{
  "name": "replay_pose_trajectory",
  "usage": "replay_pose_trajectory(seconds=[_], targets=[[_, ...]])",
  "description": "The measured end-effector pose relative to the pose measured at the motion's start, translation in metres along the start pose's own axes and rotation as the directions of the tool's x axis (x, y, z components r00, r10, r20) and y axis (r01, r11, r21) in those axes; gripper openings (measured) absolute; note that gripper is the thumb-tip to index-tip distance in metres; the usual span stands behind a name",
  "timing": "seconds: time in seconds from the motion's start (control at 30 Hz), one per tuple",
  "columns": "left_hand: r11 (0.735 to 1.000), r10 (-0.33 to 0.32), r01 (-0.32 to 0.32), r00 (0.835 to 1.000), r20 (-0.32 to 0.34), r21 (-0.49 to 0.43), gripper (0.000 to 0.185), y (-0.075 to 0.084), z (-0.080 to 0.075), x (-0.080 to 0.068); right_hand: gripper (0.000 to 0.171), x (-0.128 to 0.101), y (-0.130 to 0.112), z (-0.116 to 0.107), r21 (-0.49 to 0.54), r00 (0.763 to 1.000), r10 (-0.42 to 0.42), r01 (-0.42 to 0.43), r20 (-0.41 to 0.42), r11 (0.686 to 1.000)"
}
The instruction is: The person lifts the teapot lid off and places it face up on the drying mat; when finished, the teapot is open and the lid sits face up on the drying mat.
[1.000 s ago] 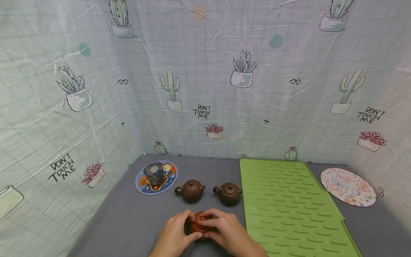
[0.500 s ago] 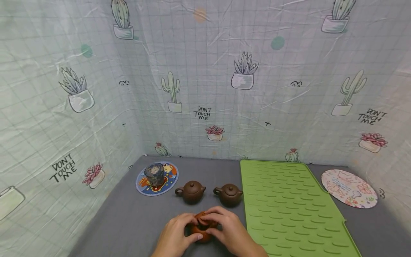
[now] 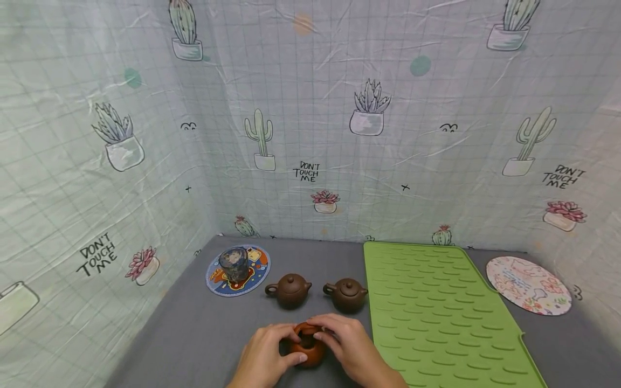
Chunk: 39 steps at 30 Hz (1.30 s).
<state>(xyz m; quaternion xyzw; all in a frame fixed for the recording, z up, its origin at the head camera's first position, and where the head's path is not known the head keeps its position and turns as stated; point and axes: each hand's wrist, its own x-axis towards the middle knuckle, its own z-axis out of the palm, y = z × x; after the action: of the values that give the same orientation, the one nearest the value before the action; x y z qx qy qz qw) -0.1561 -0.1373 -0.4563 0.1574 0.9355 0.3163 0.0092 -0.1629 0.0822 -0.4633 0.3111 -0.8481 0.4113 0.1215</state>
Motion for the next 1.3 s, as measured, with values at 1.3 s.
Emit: replay_pose_trajectory(seconds=[1.3], targets=[[0.999, 0.021, -0.021, 1.000, 0.015, -0.030, 0.025, -0.004, 0.002, 0.002, 0.031, 0.000, -0.014, -0.030, 0.096, 0.941, -0.140, 0.177, -0.307, 0.980]])
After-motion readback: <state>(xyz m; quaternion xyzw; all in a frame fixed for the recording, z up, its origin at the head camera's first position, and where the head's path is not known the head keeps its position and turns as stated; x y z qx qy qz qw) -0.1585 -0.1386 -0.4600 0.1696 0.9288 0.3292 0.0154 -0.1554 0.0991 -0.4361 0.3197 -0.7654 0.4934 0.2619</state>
